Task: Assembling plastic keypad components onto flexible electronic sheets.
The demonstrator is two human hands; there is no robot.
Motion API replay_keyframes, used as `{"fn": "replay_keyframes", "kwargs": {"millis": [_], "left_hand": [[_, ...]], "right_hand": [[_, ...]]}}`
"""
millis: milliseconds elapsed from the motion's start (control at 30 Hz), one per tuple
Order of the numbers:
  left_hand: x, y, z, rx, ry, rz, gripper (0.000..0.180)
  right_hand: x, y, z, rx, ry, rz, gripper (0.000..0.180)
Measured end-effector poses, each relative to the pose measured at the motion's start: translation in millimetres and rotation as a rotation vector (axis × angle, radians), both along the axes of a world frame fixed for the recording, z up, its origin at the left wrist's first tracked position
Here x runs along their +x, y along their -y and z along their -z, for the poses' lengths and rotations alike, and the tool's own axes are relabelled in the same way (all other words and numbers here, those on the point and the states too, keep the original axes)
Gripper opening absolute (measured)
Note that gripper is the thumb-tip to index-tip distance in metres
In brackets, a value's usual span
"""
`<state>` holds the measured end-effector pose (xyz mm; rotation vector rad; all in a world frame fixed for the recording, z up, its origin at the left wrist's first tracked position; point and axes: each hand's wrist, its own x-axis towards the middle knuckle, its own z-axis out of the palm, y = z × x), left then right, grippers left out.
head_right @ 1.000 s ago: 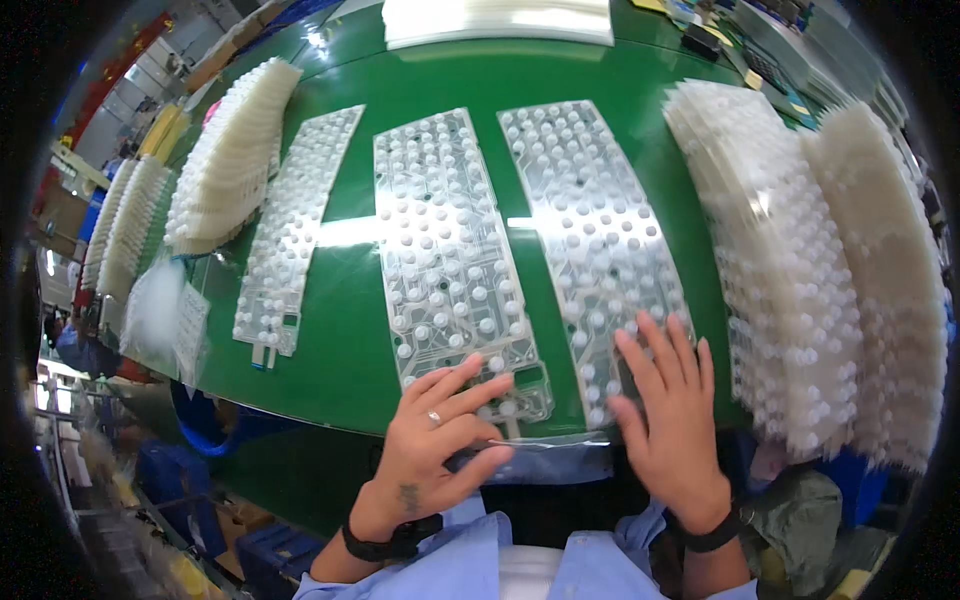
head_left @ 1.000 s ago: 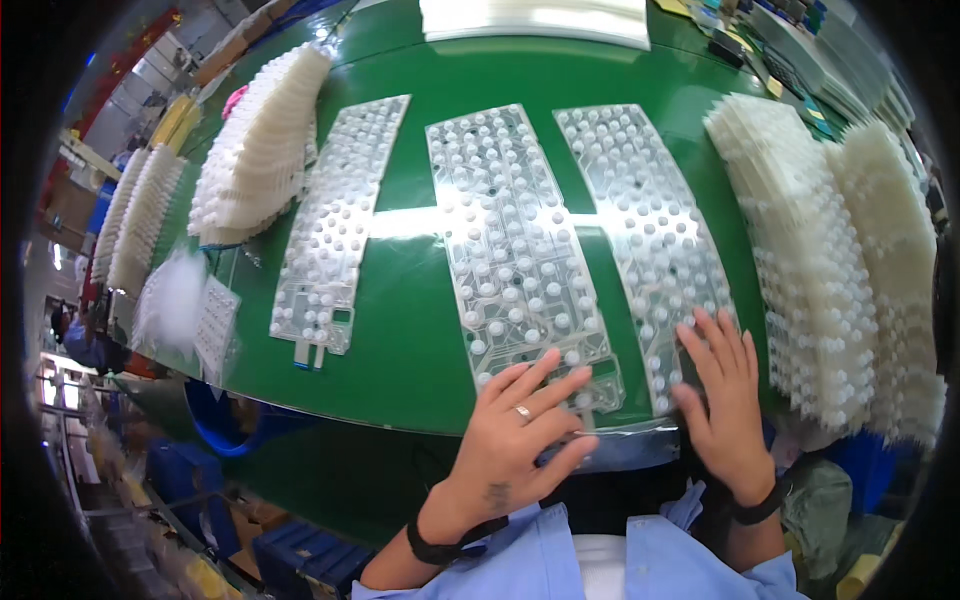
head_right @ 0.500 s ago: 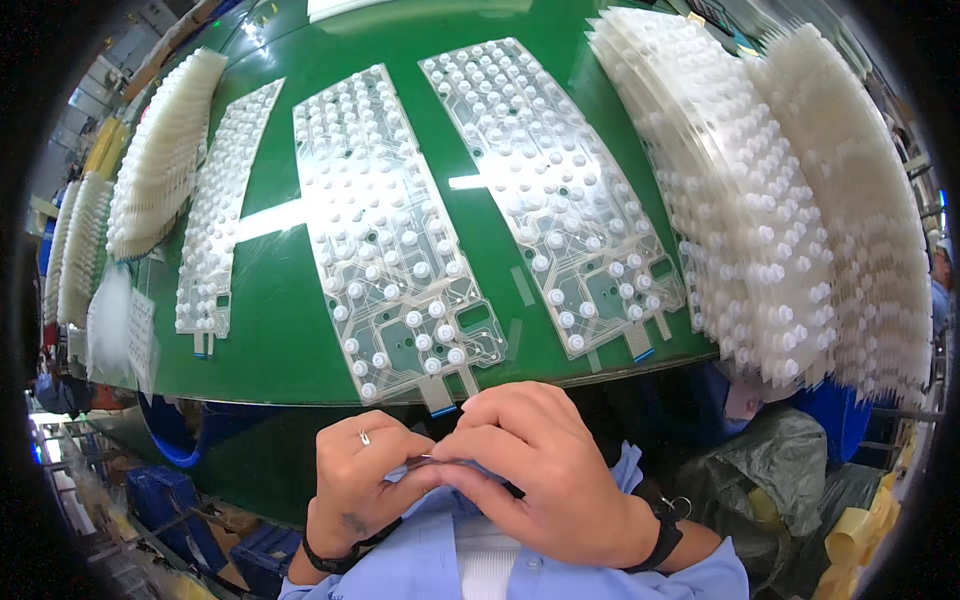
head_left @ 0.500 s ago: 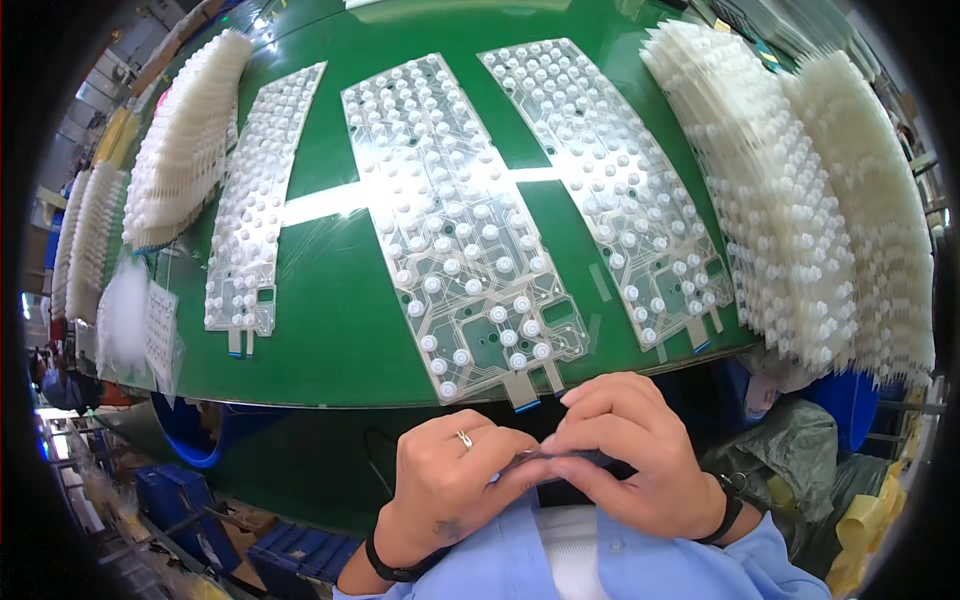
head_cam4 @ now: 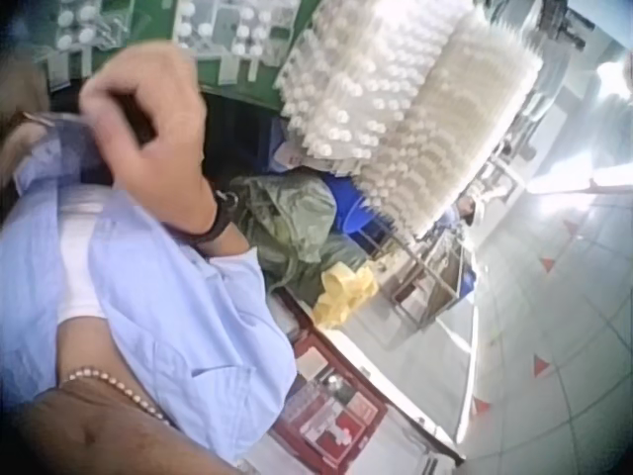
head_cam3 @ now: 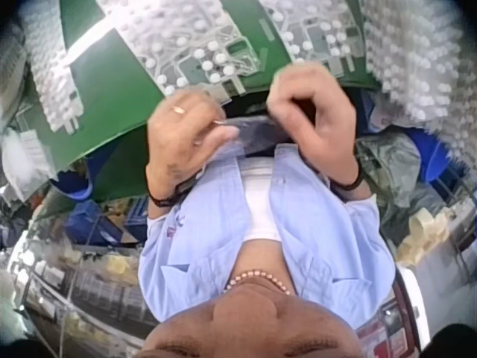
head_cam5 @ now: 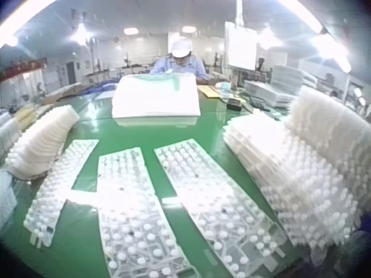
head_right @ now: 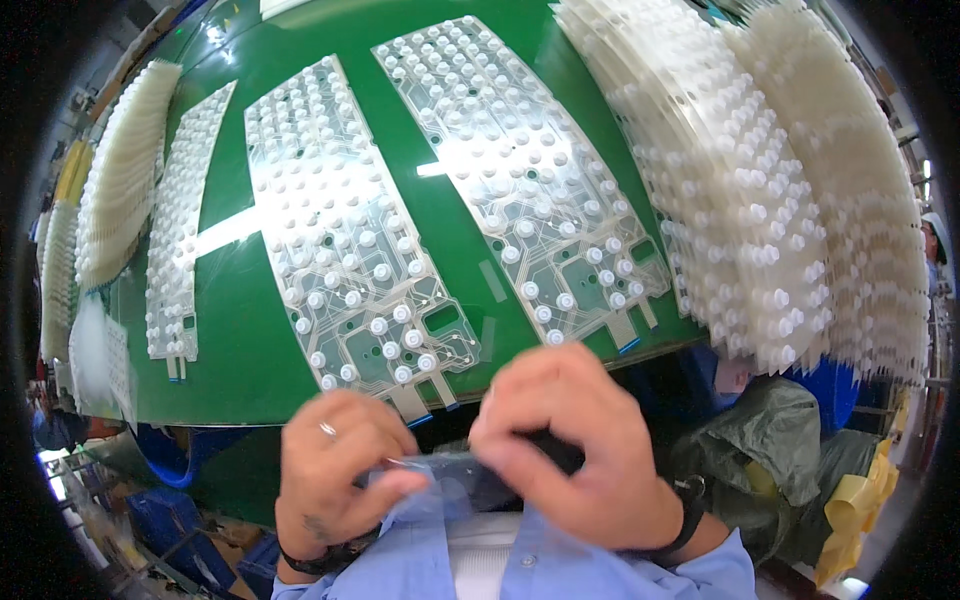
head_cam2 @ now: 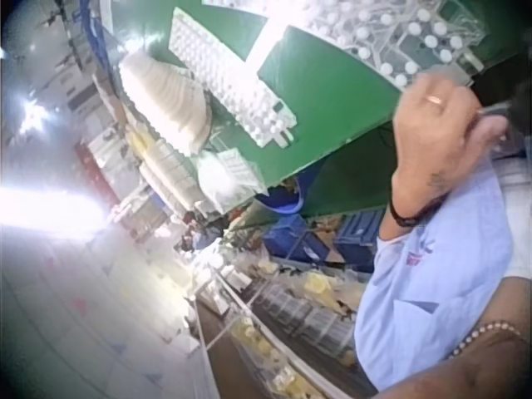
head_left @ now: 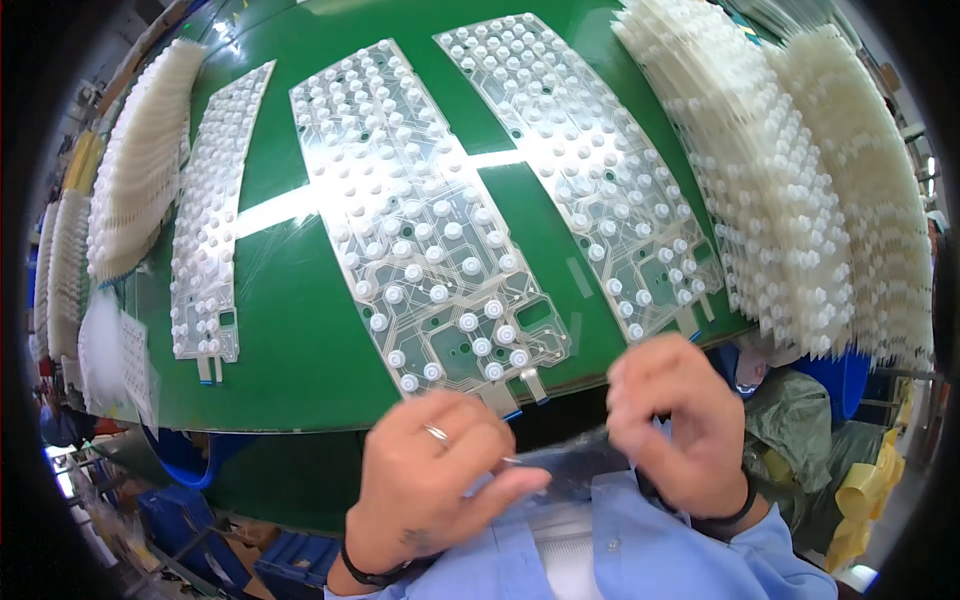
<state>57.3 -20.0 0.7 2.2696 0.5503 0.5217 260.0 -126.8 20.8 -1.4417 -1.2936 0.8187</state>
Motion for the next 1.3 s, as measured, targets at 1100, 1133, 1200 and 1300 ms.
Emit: {"fn": "replay_keyframes", "kwargs": {"millis": [1100,1133,1200,1300], "left_hand": [[-24.7,-11.9,26.4,0.139,-0.107,0.051,0.045],[-24.6,-12.0,26.3,0.14,-0.108,0.052,0.045],[-24.6,-11.9,26.5,0.141,-0.105,0.052,0.045],[-24.0,-12.4,25.9,0.146,-0.106,0.054,0.045]], "right_hand": [[-7.6,-59.7,24.4,-0.3,0.285,0.138,0.005],[-7.7,-59.8,24.6,-0.301,0.285,0.14,0.005],[-7.8,-59.8,24.8,-0.301,0.285,0.144,0.006],[-7.5,-59.7,24.9,-0.302,0.291,0.143,0.006]]}}
